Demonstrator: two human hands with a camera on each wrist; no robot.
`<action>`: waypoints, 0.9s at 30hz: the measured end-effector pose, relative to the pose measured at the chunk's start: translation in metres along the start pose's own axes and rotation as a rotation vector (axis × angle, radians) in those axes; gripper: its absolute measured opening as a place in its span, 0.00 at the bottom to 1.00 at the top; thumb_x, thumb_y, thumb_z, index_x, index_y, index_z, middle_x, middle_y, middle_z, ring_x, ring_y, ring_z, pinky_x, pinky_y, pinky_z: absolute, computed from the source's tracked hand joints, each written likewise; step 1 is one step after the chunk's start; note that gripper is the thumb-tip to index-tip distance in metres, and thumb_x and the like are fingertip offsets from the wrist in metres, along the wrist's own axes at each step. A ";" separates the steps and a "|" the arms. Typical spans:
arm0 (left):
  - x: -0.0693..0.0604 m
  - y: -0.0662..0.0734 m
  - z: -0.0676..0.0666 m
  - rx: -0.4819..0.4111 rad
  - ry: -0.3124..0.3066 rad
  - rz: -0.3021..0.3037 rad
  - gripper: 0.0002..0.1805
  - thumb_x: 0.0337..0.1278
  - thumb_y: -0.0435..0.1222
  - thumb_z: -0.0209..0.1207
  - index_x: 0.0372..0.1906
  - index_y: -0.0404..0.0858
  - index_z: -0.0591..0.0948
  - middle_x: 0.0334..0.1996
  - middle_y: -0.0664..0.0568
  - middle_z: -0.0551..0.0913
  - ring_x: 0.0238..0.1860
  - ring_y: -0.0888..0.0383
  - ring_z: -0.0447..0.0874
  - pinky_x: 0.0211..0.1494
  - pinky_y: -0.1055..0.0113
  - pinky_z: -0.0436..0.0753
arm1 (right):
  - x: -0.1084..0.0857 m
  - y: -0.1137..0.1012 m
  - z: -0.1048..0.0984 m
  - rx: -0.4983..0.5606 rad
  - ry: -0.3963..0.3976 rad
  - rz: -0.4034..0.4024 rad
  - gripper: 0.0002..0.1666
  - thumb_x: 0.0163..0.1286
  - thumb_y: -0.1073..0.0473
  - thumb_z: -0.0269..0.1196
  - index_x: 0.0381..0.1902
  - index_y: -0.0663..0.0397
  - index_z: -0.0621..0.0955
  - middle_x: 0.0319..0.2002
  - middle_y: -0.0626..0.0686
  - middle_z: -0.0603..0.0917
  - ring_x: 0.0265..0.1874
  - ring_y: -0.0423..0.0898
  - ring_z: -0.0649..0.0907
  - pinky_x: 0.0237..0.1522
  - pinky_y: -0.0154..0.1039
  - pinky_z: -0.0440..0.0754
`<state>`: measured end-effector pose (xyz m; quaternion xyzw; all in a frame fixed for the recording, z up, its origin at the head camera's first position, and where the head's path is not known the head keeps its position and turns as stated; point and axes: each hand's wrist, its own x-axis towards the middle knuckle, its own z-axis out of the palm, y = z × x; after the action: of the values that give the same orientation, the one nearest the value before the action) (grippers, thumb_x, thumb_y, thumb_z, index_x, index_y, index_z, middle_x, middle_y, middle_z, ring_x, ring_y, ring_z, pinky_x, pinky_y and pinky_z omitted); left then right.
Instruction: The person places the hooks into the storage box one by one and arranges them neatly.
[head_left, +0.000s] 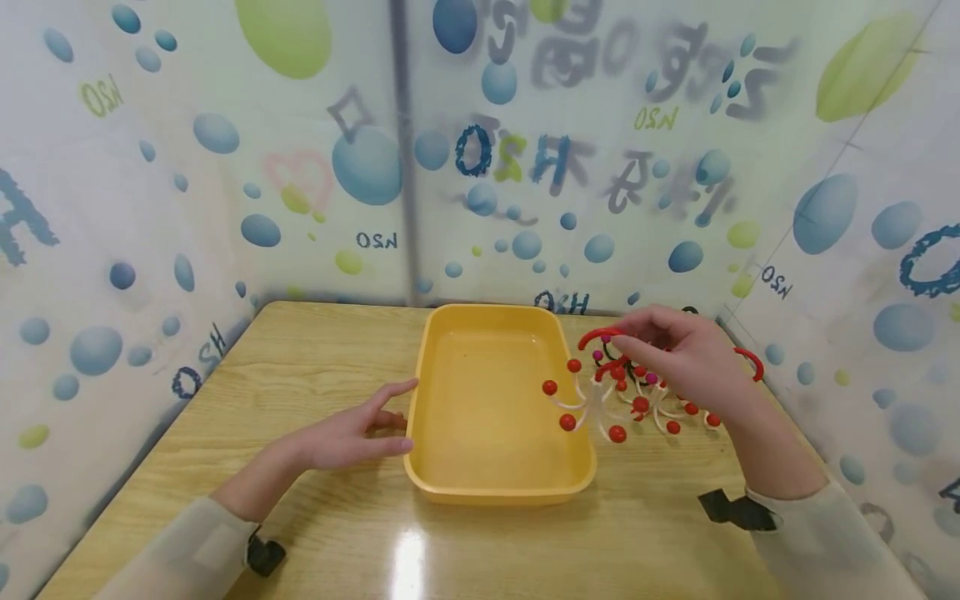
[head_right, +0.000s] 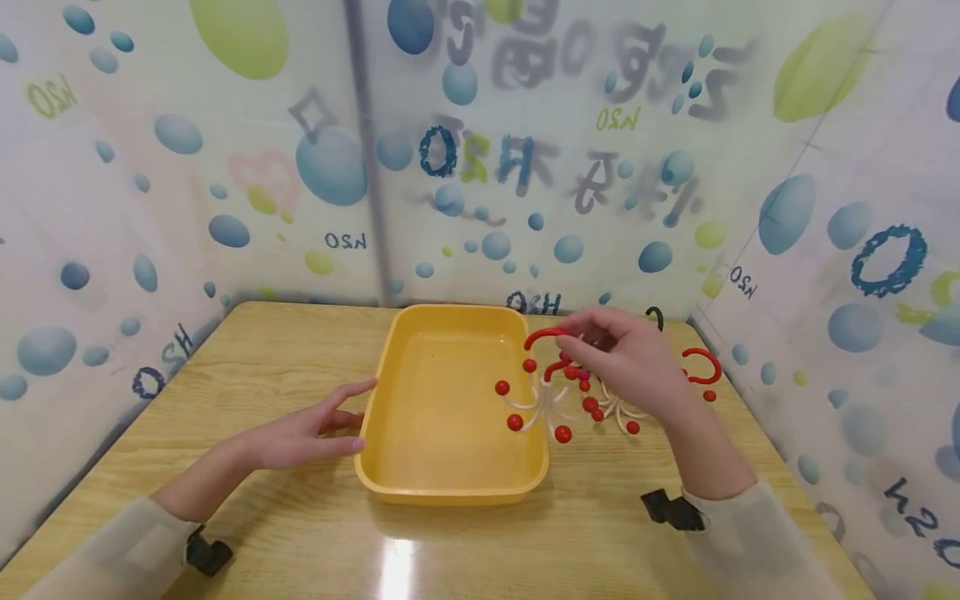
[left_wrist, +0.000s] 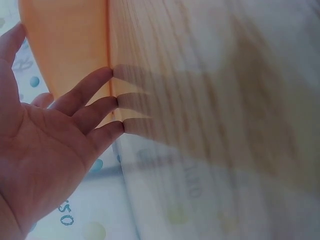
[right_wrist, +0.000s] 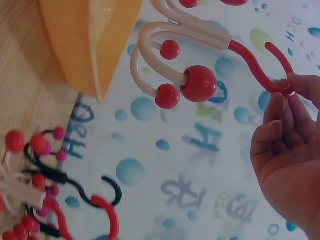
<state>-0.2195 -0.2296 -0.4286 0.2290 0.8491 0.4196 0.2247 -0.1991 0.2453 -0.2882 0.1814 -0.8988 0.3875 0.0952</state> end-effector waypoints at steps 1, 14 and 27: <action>0.000 0.000 0.000 0.001 0.001 -0.001 0.50 0.78 0.55 0.64 0.90 0.58 0.47 0.76 0.36 0.78 0.78 0.38 0.76 0.76 0.41 0.79 | 0.007 -0.004 0.004 0.005 -0.025 0.006 0.11 0.79 0.51 0.72 0.54 0.46 0.90 0.38 0.51 0.90 0.29 0.47 0.82 0.26 0.36 0.80; 0.001 0.003 -0.001 0.009 0.009 -0.029 0.50 0.77 0.58 0.65 0.90 0.61 0.48 0.76 0.39 0.79 0.79 0.38 0.75 0.80 0.34 0.72 | 0.097 -0.020 0.065 0.003 -0.203 0.050 0.13 0.80 0.49 0.70 0.55 0.45 0.90 0.47 0.51 0.93 0.47 0.52 0.87 0.53 0.44 0.87; 0.001 0.002 0.001 0.014 0.020 -0.046 0.50 0.76 0.59 0.65 0.90 0.61 0.49 0.76 0.39 0.80 0.79 0.38 0.75 0.81 0.32 0.70 | 0.147 -0.007 0.133 0.026 -0.236 0.107 0.14 0.82 0.52 0.67 0.58 0.52 0.89 0.52 0.54 0.91 0.53 0.57 0.86 0.61 0.50 0.87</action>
<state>-0.2191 -0.2273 -0.4273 0.2068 0.8592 0.4109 0.2240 -0.3352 0.1066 -0.3283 0.1786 -0.9070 0.3798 -0.0345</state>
